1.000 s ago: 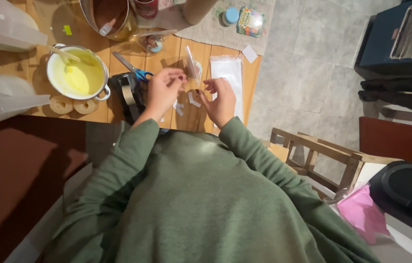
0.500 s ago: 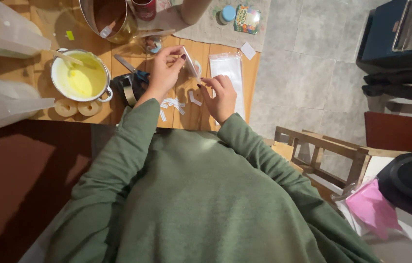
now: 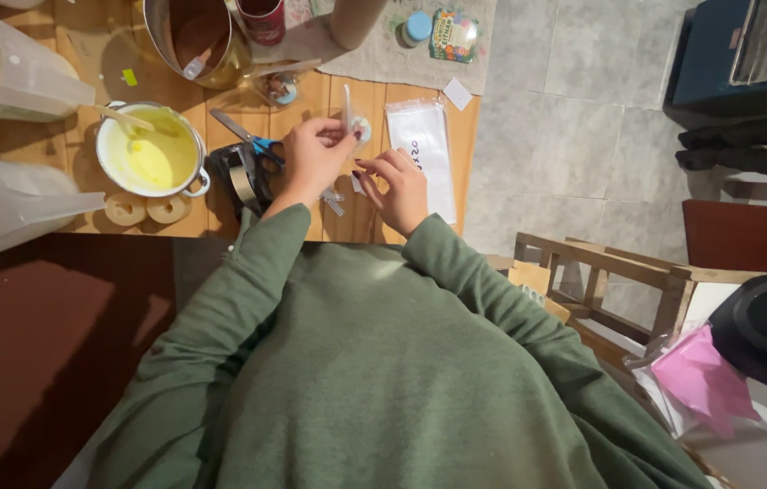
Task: The recorder is seen packaging several handmade products, specifically candles or figurines, into plastic bags and then placing them into a pink shipping bag.
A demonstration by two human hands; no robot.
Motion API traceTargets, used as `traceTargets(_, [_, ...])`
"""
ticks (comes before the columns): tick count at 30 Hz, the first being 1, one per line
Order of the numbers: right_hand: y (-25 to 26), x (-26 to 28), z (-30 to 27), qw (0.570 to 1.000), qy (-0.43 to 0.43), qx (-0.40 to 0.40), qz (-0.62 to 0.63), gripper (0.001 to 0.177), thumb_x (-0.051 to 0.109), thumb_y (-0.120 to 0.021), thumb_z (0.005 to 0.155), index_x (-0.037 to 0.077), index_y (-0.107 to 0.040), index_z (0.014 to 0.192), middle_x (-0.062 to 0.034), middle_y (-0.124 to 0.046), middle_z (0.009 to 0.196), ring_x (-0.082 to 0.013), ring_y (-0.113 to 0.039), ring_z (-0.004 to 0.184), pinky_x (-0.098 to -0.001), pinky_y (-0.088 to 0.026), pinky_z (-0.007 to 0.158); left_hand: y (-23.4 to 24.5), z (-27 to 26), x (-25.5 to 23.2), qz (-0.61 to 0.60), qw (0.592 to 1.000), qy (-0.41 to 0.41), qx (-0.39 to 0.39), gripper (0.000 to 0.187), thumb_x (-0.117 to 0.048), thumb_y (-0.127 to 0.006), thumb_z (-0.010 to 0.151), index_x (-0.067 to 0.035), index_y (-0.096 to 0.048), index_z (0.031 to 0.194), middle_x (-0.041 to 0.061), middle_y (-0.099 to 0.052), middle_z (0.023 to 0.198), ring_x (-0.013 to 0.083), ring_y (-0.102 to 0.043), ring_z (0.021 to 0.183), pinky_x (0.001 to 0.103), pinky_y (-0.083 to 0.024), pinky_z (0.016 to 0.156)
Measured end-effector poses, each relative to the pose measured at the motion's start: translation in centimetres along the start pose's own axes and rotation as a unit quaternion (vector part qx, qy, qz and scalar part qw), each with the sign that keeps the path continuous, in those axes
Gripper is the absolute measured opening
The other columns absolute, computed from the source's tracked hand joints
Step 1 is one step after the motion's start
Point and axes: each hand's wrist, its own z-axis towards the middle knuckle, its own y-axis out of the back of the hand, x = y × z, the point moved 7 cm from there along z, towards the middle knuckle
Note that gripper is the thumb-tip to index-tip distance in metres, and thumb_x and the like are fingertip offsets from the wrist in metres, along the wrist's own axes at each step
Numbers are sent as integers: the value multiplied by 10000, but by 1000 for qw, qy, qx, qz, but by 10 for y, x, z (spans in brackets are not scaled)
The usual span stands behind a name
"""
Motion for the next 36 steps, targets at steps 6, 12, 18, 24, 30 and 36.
traceTargets(6, [15,-28,-13,999,-44,18,-12,68,58,-779,879,78,-767,942,-68,-672,823,-243,-640,784,-365,-517,697,13,4,-30,112,992,-32,-39,146,-145,-783,834,-25,-800,914,146,-780,819,234,-779,754,331,-592,686])
traceTargets(12, [56,-142,-74,971,-226,-79,5,84,72,-744,876,31,-761,949,-94,-743,826,-171,-703,716,-314,-555,694,15,24,-59,173,981,-93,-3,87,-119,-724,874,-80,-799,893,89,-783,826,268,-760,757,374,-579,686])
traceTargets(18, [63,-179,-112,950,-300,-79,-15,163,129,-787,842,18,-759,958,-97,-745,828,-160,-698,708,-304,-570,698,13,42,-93,265,943,-202,-7,95,-77,-717,870,-84,-811,879,133,-721,856,362,-688,787,462,-534,675])
traceTargets(24, [54,-169,-108,936,-347,-49,-29,347,232,-921,737,9,-714,904,-117,-718,780,-198,-681,683,-328,-565,664,6,46,-86,326,895,-304,-13,167,-7,-670,899,-44,-797,1001,120,-736,957,360,-666,955,467,-523,839])
traceTargets(30, [48,-180,-107,932,-359,-14,-46,409,283,-939,680,19,-699,881,-89,-735,766,-207,-711,675,-337,-574,662,21,-5,-122,277,882,-376,-68,165,-7,-634,986,5,-734,1116,143,-722,1158,331,-665,1098,422,-535,937])
traceTargets(36, [41,-199,-108,908,-416,50,-3,360,295,-926,720,24,-709,816,-65,-724,729,-167,-678,645,-328,-556,642,32,-88,-100,244,947,-208,26,90,-47,-689,932,-48,-732,1010,105,-736,1072,317,-698,970,396,-560,804])
